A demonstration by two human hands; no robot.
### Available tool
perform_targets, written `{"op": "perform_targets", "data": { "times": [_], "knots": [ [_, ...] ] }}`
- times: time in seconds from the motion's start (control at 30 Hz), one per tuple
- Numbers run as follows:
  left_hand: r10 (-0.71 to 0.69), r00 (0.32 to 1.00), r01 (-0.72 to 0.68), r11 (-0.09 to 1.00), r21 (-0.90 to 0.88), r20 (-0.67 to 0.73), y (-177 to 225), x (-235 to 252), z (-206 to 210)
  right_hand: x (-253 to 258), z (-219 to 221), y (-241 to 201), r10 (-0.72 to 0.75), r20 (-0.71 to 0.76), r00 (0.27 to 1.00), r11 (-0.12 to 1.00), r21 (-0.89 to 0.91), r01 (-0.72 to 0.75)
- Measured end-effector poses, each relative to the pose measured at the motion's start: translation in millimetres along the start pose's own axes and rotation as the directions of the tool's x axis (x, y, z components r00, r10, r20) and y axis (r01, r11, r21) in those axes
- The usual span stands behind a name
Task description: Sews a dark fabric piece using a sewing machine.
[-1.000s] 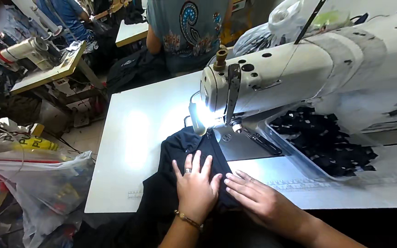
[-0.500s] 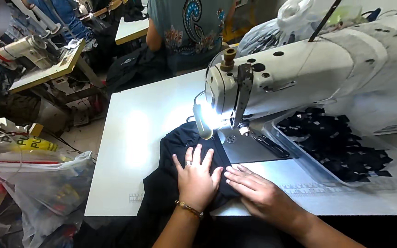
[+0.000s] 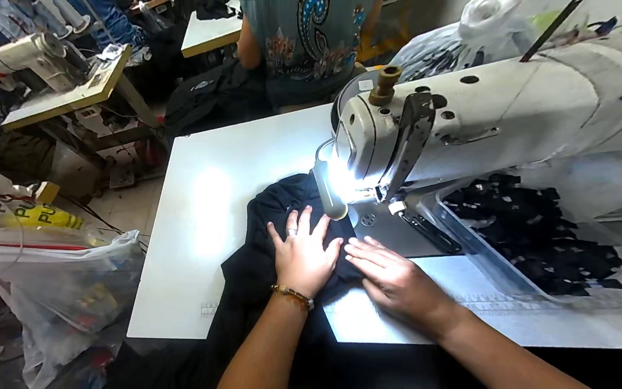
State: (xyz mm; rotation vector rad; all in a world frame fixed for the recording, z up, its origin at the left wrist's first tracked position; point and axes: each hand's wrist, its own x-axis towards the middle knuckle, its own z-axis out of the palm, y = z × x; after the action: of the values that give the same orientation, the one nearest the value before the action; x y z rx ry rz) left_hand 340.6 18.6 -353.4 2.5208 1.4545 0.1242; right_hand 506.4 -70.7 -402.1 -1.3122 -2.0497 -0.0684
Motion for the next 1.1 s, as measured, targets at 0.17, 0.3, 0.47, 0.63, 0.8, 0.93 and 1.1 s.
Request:
{"op": "perform_targets", "data": {
  "times": [0.17, 0.3, 0.47, 0.63, 0.8, 0.93, 1.1],
  "knots": [
    [0.141, 0.969, -0.170, 0.977, -0.128, -0.204, -23, 7, -1, 15, 8, 7, 0.016, 0.007, 1.000, 1.000, -0.009, -0.016],
    [0.417, 0.816, -0.476, 0.878, -0.056, -0.401, -48, -14, -9, 16, 12, 6, 0.018, -0.016, 1.000, 0.999, -0.029, -0.018],
    [0.597, 0.788, -0.607, 0.715, -0.347, -0.148, -12, -62, -43, 21, 9, 2, -0.020, 0.010, 1.000, 0.999, -0.029, 0.020],
    [0.248, 0.934, -0.302, 0.932, -0.198, -0.257, 12, -52, -15, -12, -15, -15, -0.195, -0.044, 0.980, 0.979, 0.050, 0.197],
    [0.046, 0.995, -0.040, 0.997, 0.072, -0.083, 13, -54, 22, -53, -19, -17, -0.129, 0.013, 0.992, 0.991, 0.027, 0.129],
    [0.064, 0.989, -0.054, 0.996, 0.070, -0.136, 9, -49, 27, -49, -13, -16, -0.089, -0.005, 0.996, 0.996, 0.025, 0.089],
    [0.047, 0.997, -0.045, 0.998, 0.032, -0.067, 8, -32, 16, -33, -9, -9, -0.046, -0.019, 0.999, 0.999, 0.024, 0.046]
  ]
}}
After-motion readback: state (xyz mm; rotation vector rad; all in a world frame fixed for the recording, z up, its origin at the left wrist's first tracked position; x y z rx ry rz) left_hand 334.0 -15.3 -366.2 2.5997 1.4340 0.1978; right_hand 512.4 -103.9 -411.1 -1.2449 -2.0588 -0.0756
